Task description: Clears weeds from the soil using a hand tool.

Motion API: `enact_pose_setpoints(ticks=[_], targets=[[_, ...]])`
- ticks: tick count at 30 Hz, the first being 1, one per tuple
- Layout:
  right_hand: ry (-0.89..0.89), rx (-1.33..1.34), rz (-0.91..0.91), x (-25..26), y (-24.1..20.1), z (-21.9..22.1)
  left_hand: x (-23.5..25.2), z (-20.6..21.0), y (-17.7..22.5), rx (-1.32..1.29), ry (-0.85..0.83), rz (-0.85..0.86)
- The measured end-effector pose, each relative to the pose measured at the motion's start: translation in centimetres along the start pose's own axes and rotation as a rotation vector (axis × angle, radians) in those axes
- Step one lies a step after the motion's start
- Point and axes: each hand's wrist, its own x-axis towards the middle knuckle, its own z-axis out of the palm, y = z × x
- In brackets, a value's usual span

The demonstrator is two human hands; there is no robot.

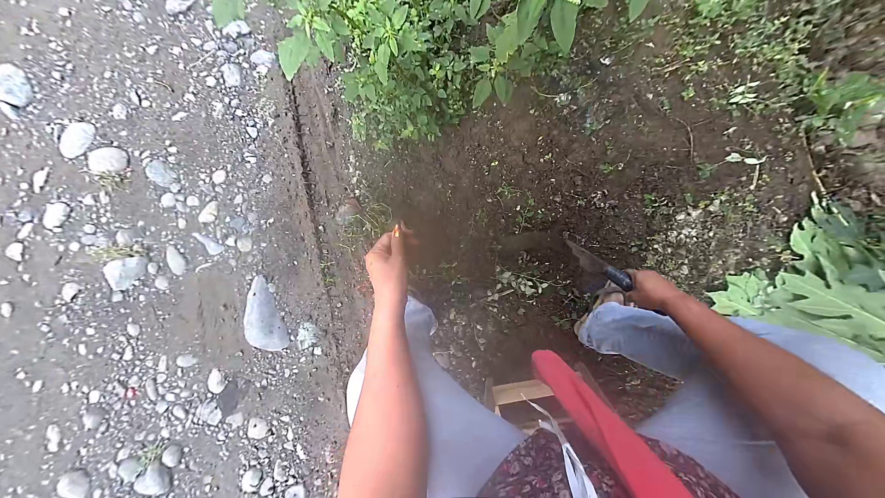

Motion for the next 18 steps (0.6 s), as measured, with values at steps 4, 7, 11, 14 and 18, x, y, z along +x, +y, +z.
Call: enact_pose_setpoints(ticks=[4, 7, 11, 14, 18], targets=[[0.105, 0.618, 0.115, 1.2, -5.0, 4.3, 0.2, 0.2, 0.1, -0.021, 0.018, -0.007], [-0.016, 0.677, 0.139, 1.1, -7.2, 10.1, 0.2, 0.4, -0.2, -0.025, 0.012, -0.028], [-0.129, 0.246, 0.061, -0.1, -5.1, 9.0, -0.1, 0.4, 0.3, 0.001, -0.018, -0.045], [-0.05, 0.159, 0.001, -0.4, -2.6, 5.1, -0.3, 0.5, 0.5, 0.018, -0.031, -0.042], [0.114, 0.461, 0.082, -0.1, -2.4, 2.1, -0.2, 0.7, 0.5, -0.001, -0.013, -0.04]])
